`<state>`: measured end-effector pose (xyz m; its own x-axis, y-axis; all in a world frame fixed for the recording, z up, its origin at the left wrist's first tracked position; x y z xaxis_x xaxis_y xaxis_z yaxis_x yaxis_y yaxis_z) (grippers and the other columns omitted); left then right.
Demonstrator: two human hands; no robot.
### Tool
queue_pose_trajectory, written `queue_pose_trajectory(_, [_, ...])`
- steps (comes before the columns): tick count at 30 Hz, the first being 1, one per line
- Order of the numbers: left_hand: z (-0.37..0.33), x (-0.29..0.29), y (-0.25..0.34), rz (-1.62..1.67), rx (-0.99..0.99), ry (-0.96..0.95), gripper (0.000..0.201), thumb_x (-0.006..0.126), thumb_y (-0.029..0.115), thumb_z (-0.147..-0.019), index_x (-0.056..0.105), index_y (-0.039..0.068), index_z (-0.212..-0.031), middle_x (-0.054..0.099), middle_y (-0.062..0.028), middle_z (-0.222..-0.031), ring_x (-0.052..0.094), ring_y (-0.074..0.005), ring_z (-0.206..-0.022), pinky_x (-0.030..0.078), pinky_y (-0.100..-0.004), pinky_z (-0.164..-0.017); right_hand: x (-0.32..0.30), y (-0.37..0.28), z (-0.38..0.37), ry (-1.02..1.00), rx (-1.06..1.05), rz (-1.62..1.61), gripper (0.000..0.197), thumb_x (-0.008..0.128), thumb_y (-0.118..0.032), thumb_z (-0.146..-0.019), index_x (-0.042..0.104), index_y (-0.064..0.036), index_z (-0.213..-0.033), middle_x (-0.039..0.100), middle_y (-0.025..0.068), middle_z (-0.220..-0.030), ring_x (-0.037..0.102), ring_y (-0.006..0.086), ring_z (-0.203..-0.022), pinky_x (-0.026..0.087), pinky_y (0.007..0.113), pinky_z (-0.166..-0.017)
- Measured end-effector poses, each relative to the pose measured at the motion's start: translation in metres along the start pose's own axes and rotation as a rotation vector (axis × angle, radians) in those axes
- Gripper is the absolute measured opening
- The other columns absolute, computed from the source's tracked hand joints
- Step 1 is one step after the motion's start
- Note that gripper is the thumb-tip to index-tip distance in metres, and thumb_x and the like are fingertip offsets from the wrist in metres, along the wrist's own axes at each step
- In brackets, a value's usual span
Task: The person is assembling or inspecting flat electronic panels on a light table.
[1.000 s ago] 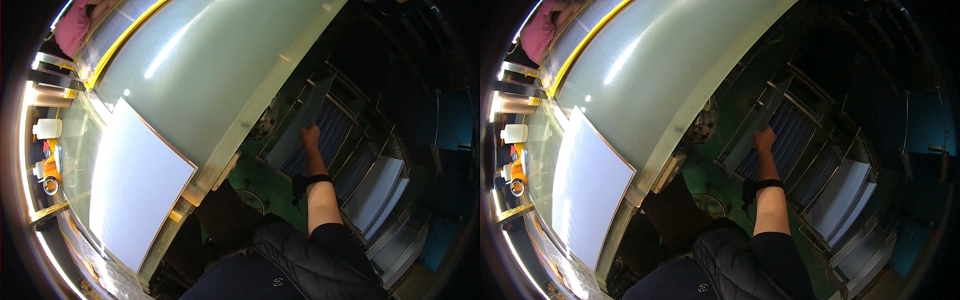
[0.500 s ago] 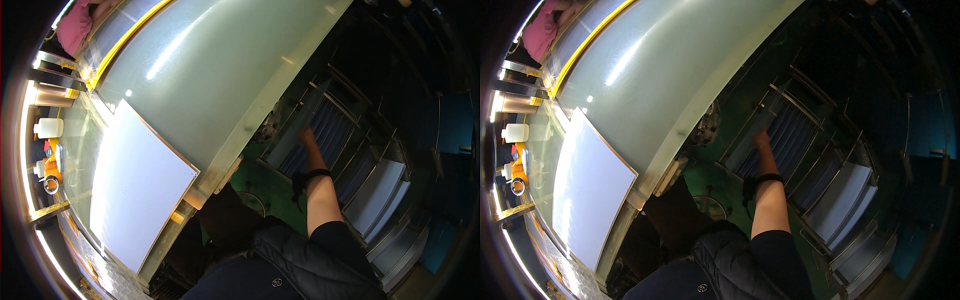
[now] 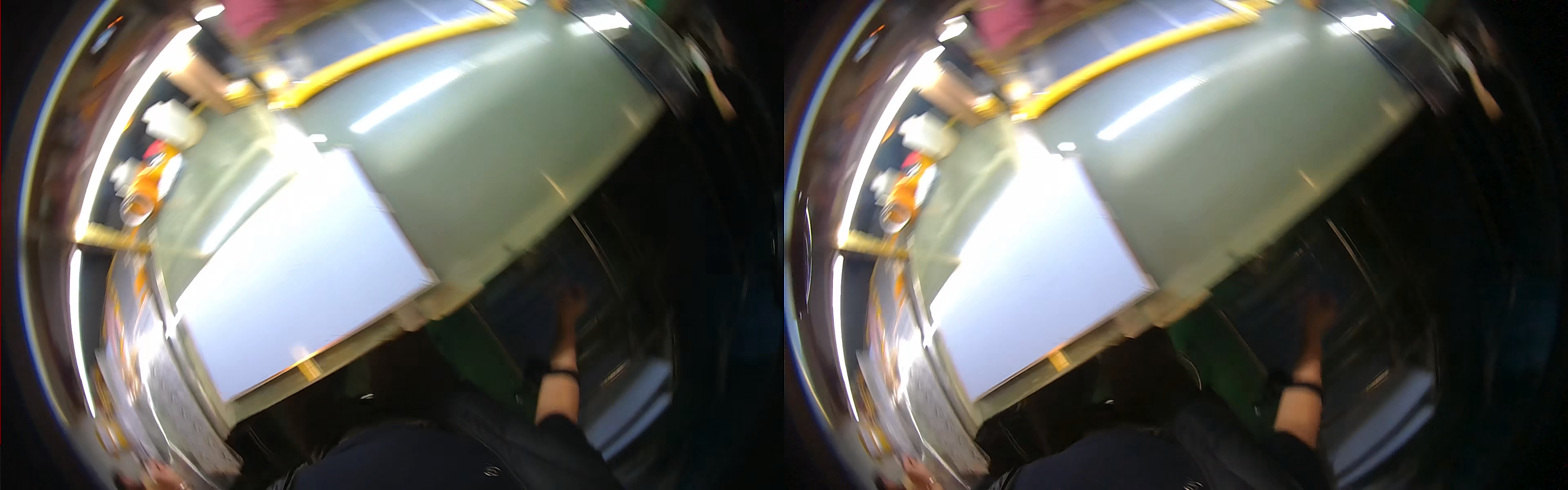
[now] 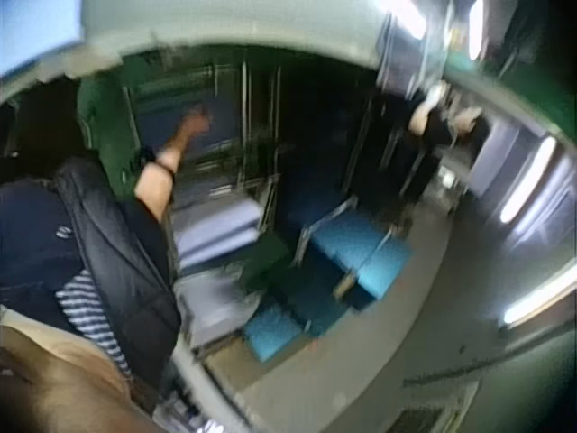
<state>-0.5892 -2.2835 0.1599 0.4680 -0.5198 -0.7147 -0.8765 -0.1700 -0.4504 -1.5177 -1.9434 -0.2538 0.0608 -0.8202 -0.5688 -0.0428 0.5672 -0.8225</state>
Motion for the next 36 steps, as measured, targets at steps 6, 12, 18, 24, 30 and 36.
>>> queue_pose_trajectory(6, [0.064,-0.133,0.134,0.2,0.228,0.303,0.032,0.043,-0.01,-0.074,0.058,-0.004,-0.101,0.062,-0.0155,-0.094,0.061,-0.0298,-0.084,0.049,-0.0369,-0.074,-0.066,-0.259,0.062,0.084,-0.306,-0.64,0.027,0.049,-0.011,-0.087,0.05,0.0024,-0.11,0.055,0.0145,-0.107,0.055,0.0197,-0.093,0.047,0.027,-0.083])
queue_pose_trajectory(12, [0.089,-0.138,0.22,0.677,0.411,0.292,0.022,0.051,-0.005,-0.071,0.06,-0.002,-0.09,0.062,-0.0135,-0.085,0.063,-0.0254,-0.078,0.053,-0.0318,-0.064,-0.012,-0.399,0.213,-1.908,0.051,-0.599,0.065,0.046,-0.046,-0.085,0.036,0.0049,-0.124,0.044,0.0259,-0.12,0.049,0.0368,-0.107,0.043,0.048,-0.087])
queue_pose_trajectory(18, [0.128,-0.129,0.23,0.933,0.588,0.114,0.022,0.059,0.002,-0.07,0.061,-0.001,-0.092,0.062,-0.0114,-0.088,0.063,-0.025,-0.081,0.054,-0.0315,-0.07,0.04,-0.393,0.268,-1.885,0.718,-0.75,0.086,0.041,-0.058,-0.082,0.015,0.008,-0.131,0.029,0.0321,-0.129,0.032,0.0446,-0.119,0.033,0.053,-0.095])
queue_pose_trajectory(24, [0.149,-0.125,0.217,1.137,0.702,-0.011,0.025,0.062,0.004,-0.073,0.059,0.0,-0.097,0.058,-0.0134,-0.101,0.06,-0.0262,-0.091,0.053,-0.0328,-0.074,0.049,-0.391,0.276,-1.599,0.426,-0.474,0.033,0.045,-0.021,-0.088,0.042,0.0001,-0.114,0.052,0.0205,-0.109,0.055,0.0323,-0.098,0.048,0.044,-0.081])
queue_pose_trajectory(30, [0.187,-0.077,0.15,0.991,-0.224,0.065,0.008,0.065,0.008,-0.073,0.058,0.004,-0.075,0.06,-0.0104,-0.077,0.057,-0.0203,-0.065,0.047,-0.0272,-0.056,0.048,-0.392,0.266,-1.36,-0.005,-0.327,0.024,0.051,-0.009,-0.084,0.048,0.0008,-0.105,0.057,0.0141,-0.098,0.06,0.0221,-0.081,0.052,0.032,-0.068])
queue_pose_trajectory(36, [0.239,-0.019,0.178,1.996,-1.278,-0.803,0.024,0.054,0.019,-0.085,0.055,-0.002,-0.097,0.061,-0.0115,-0.086,0.061,-0.019,-0.072,0.05,-0.0281,-0.06,0.061,-0.41,0.262,-1.291,-0.102,-0.115,0.039,0.057,-0.013,-0.082,0.046,0.0069,-0.113,0.058,0.015,-0.098,0.061,0.0199,-0.079,0.051,0.029,-0.069])
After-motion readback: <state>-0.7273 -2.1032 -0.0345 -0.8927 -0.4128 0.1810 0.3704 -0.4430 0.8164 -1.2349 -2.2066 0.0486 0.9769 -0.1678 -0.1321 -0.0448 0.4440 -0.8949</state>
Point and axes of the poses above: each hand's wrist, its own z-axis away from the middle knuckle, its own x-axis out of the palm, y = z × x, the point moved 4 cm from there along -z, towards the middle knuckle
